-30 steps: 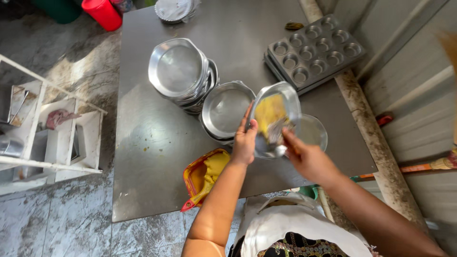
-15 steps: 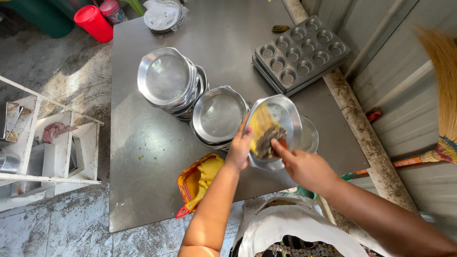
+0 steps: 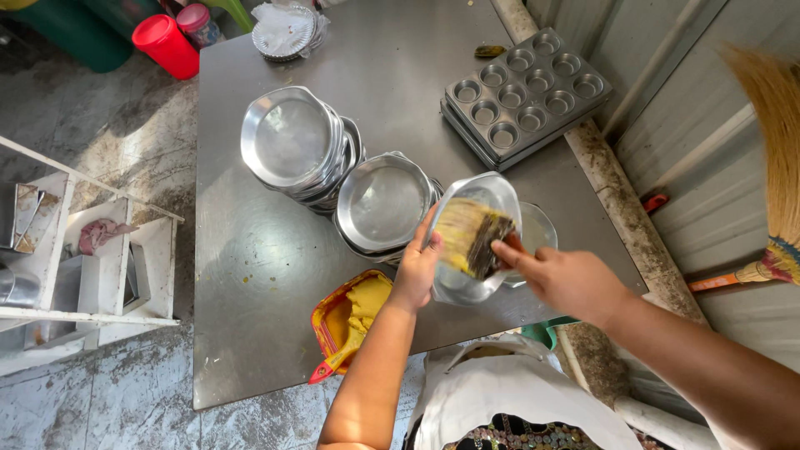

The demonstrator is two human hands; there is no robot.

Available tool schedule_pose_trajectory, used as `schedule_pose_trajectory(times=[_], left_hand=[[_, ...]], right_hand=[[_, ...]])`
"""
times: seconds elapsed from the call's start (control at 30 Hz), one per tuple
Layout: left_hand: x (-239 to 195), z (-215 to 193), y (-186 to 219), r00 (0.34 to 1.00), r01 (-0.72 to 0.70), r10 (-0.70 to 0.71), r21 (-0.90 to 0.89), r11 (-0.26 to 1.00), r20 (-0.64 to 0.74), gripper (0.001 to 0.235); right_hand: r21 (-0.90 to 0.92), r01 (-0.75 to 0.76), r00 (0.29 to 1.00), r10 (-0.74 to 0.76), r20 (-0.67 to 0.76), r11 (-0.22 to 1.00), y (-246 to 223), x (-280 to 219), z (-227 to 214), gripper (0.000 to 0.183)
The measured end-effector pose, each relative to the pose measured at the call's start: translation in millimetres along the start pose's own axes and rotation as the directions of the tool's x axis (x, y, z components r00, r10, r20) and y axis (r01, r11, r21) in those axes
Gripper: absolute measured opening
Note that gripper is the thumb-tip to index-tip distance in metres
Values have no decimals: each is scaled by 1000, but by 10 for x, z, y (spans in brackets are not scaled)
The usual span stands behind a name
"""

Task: The person uses a brush to apply a yellow substance from a container onto round metal baking pans. They repeatedly dip the brush into the container and spread the substance over each pan's interior, then stack the greased pans on a metal table.

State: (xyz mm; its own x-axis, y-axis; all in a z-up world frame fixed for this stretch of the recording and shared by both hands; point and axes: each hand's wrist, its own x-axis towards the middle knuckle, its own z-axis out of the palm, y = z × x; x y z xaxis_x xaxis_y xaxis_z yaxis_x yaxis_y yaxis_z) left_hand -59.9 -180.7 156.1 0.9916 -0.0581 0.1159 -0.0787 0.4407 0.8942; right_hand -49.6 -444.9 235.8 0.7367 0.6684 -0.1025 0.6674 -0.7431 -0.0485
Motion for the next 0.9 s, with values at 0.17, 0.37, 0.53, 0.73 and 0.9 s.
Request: schedule_pose_trajectory(times=[0.17, 0.37, 0.53, 0.73, 0.9], left_hand=[[-114, 105, 199, 987, -155, 123, 405, 901, 103, 57], [-114, 194, 281, 957, -289, 260, 376, 880, 125, 58], [-111, 75, 139, 954, -298, 276, 386, 873, 114, 58], [26, -225, 100, 985, -169, 163, 169, 971, 51, 57], [53, -286, 125, 986, -104, 82, 153, 983, 143, 57]], right_hand=[[436, 517, 709, -82, -701, 737, 290, 220, 305, 64], [914, -397, 878, 254, 405, -87, 92, 146, 718, 65], [833, -534, 842, 0, 540, -141, -266, -38, 681, 57], [724, -559, 829, -299, 473, -404, 61, -335, 385, 53], [657, -601, 799, -379, 467, -455, 335, -164, 566, 46]])
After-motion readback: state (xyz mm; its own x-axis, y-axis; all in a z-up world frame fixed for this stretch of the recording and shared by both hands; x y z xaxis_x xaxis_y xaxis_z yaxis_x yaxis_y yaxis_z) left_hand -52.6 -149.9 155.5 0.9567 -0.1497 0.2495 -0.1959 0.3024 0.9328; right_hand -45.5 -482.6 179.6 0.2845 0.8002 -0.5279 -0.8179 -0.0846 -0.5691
